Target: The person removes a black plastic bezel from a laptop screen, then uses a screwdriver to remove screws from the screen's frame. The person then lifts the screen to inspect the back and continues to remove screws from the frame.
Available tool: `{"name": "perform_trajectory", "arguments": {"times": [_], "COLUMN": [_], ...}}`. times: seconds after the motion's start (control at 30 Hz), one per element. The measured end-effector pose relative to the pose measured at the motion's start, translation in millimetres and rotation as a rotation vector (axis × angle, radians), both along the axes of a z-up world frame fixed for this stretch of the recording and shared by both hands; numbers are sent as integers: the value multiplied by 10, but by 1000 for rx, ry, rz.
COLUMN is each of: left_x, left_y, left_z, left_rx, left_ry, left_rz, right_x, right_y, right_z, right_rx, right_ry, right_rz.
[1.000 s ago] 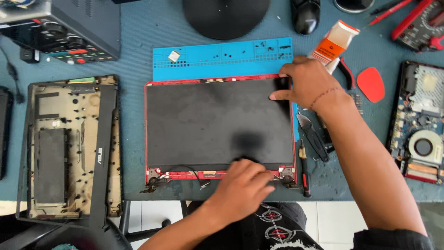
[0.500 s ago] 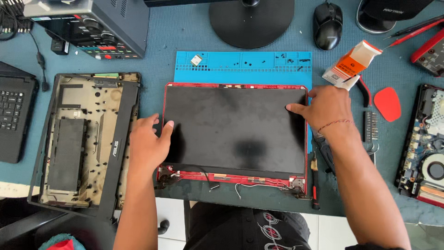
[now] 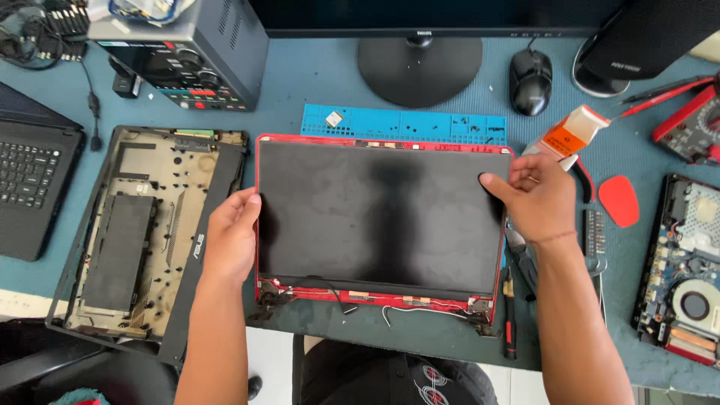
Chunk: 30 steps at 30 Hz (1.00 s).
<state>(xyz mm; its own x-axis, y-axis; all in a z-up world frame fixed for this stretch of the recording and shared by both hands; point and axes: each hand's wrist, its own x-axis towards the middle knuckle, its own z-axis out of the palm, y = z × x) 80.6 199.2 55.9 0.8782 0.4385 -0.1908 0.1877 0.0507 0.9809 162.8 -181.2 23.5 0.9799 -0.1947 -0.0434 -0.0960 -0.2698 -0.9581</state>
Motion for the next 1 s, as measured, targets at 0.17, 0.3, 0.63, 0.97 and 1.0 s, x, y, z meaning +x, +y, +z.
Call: {"name": "perform_trajectory", "arguments": {"times": [0.17,0.3,0.63,0.97,1.0], "left_x": [-16,-64,-238,-307,-309], "left_y": [209,212,161,181,192], "left_z": [-250,-231,-186,-315,-336], "left_rx": [-208,-294,-396,-325,-349], "left_ry": [-116,-199,-271,-407,-436], "left_rz": [-12,-33,-27,39,28], "right_x": [-11,-124,-322,-406,-404], "right_y": [-153,-87,-7,69,68], "right_z": [-226,-106,-6,90,75], "right_rx": [288,399,354,432,419], "right_ry": [-144,-255,-430,-482,-498], "right_rz": [69,53,-45,-28,-36]}}
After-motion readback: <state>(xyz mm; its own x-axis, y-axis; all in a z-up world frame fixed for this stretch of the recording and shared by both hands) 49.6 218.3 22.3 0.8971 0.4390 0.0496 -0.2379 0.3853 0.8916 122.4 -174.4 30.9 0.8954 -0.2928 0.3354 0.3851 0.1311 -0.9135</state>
